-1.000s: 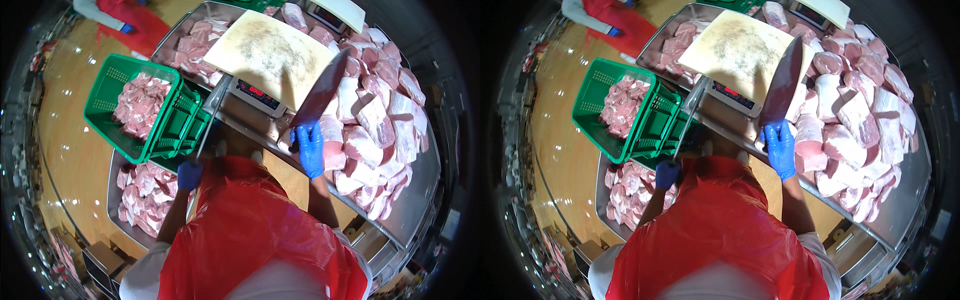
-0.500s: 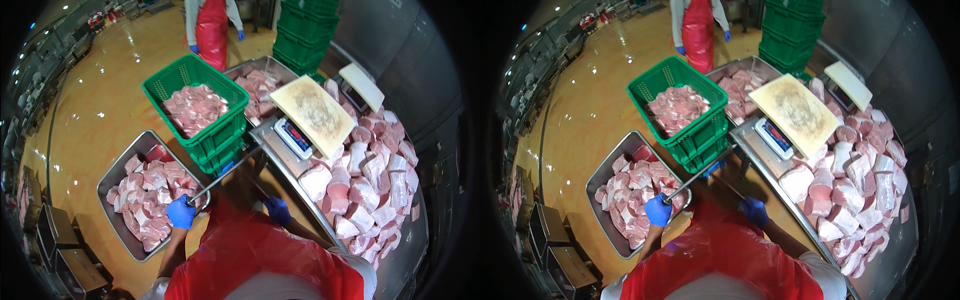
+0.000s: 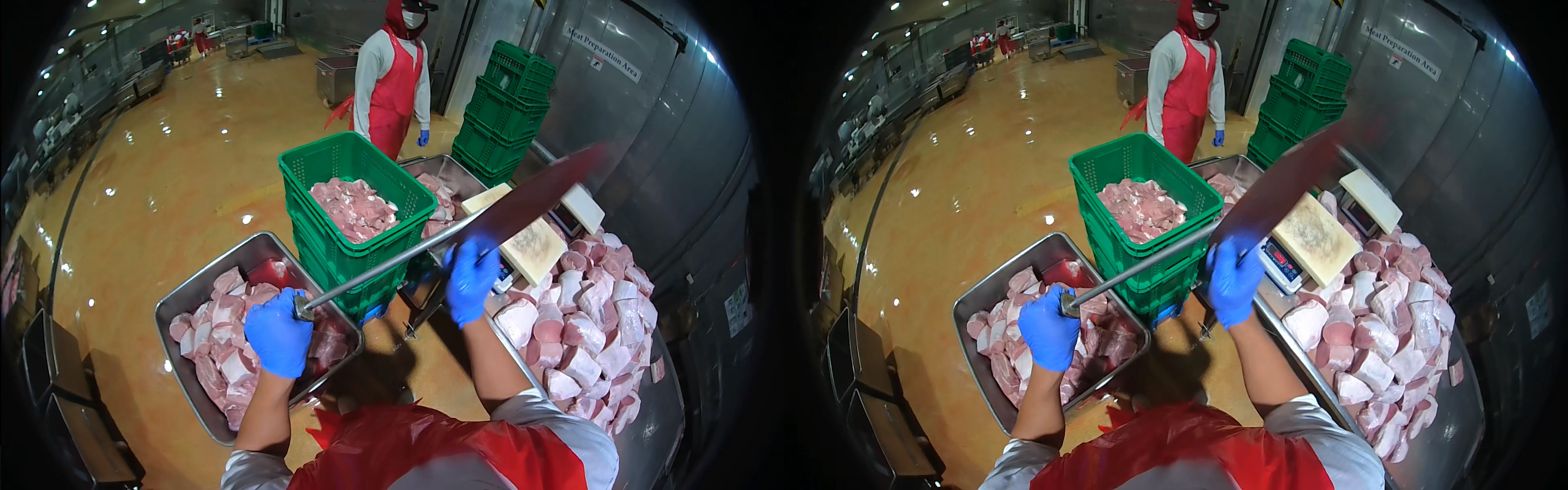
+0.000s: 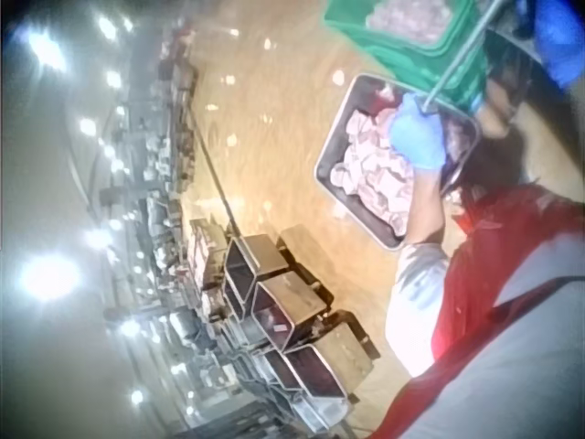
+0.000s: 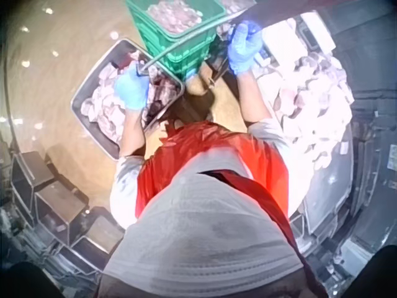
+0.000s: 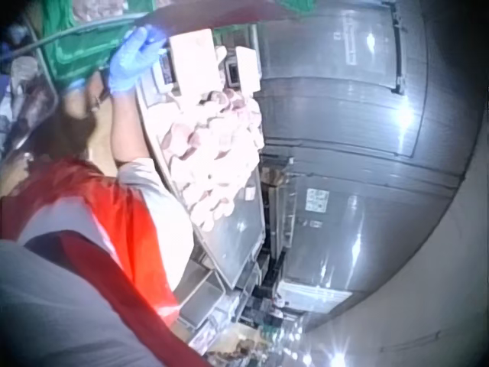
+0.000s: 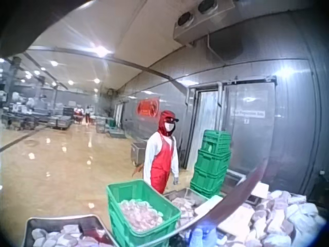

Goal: The person cuts large pieces of pork belly into smaller portions using a knife on a cutting board. They repeatedly pick up pieces, slice them, and place the cut portions into a metal tray and green baskets. The person also uses a digital scale to weigh portions during the process.

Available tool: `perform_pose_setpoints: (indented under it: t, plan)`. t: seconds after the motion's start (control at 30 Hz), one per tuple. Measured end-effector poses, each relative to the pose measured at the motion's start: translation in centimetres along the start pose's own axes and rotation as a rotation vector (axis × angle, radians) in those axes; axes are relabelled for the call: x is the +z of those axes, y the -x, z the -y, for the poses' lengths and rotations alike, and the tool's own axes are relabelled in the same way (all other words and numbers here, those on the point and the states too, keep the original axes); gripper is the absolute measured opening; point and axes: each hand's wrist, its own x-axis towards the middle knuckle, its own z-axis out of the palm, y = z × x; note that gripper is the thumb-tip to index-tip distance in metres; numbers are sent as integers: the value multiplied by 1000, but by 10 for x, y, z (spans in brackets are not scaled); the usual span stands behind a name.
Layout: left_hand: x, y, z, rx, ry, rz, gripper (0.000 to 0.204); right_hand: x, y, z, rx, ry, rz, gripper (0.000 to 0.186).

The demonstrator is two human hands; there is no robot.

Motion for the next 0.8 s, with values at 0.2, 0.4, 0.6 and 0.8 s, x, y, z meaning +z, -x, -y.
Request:
perform_pose_setpoints:
  t: [0.2, 0.4, 0.6, 0.8]
  plan:
    - [-15, 28, 8, 10, -59, 54, 11, -150, 181, -135, -61, 530, 769, 12]
    - [-30, 40, -49, 76, 47, 22, 14, -70, 36, 24, -48, -249, -122, 17]
    - [-26, 61, -101, 153, -19, 57, 8, -216, 155, -76, -397, 833, 752, 13]
    - [-27, 75, -150, 216, -63, 47, 9, -229, 105, 2, -90, 624, 156, 15]
